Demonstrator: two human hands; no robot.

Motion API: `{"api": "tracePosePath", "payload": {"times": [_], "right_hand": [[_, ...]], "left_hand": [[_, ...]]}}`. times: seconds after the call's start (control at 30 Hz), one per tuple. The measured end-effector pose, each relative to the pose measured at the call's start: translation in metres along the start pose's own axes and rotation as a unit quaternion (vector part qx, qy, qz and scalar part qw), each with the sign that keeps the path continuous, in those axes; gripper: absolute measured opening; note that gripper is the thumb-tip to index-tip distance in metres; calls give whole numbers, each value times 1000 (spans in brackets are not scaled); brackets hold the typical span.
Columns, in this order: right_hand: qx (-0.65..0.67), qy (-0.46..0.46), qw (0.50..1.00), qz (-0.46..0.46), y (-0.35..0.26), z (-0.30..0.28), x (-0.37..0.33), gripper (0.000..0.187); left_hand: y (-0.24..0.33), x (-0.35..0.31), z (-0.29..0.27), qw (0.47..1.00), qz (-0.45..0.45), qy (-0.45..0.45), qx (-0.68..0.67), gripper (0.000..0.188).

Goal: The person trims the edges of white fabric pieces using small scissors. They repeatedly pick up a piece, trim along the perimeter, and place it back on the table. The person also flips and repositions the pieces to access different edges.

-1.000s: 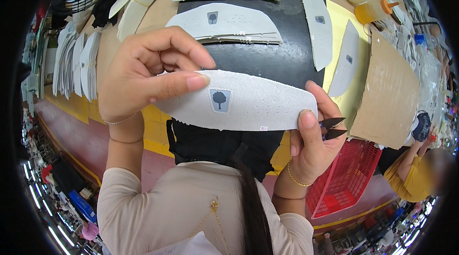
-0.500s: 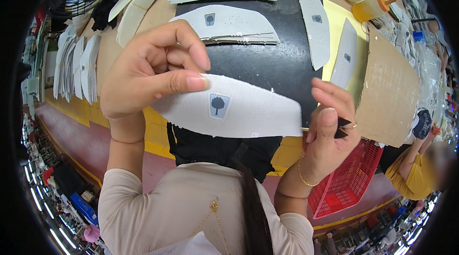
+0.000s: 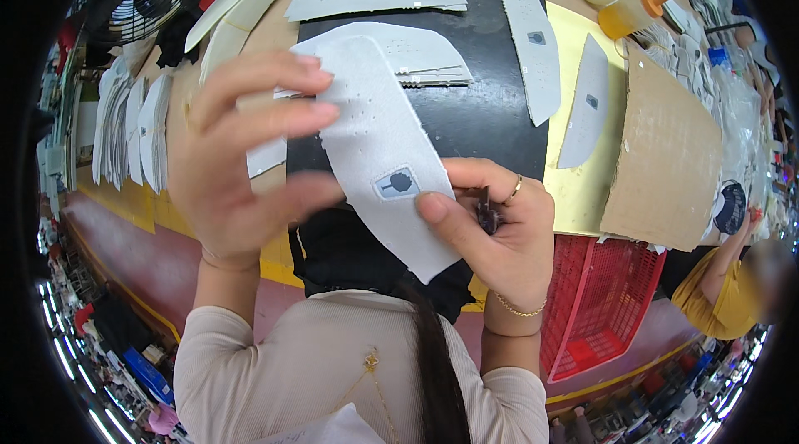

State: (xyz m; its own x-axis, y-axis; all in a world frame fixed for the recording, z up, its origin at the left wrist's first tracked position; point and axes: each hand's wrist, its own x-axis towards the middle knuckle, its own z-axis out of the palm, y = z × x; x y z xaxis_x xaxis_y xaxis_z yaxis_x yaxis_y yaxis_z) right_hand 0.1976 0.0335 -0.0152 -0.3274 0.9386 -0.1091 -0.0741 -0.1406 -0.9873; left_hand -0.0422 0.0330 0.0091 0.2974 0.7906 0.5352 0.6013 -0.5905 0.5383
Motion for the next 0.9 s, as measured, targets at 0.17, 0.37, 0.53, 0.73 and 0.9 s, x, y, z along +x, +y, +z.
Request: {"api": "tracePosePath", "payload": {"times": [0.17, 0.37, 0.53, 0.73, 0.9], "right_hand": [[93, 39, 995, 18, 0, 11, -6, 22], [112, 38, 993, 22, 6, 12, -11, 21], [126, 52, 991, 18, 7, 15, -11, 20], [145, 38, 988, 22, 8, 14, -10, 18], [157, 33, 987, 21, 10, 13, -10, 19]], "left_hand": [[23, -21, 27, 997, -56, 27, 47, 61], [20, -22, 34, 996, -79, 38, 24, 63], [20, -17, 35, 997, -67, 39, 26, 61], [16, -13, 33, 999, -48, 19, 6, 64], [17, -10, 33, 999, -50, 5, 17, 63]]}}
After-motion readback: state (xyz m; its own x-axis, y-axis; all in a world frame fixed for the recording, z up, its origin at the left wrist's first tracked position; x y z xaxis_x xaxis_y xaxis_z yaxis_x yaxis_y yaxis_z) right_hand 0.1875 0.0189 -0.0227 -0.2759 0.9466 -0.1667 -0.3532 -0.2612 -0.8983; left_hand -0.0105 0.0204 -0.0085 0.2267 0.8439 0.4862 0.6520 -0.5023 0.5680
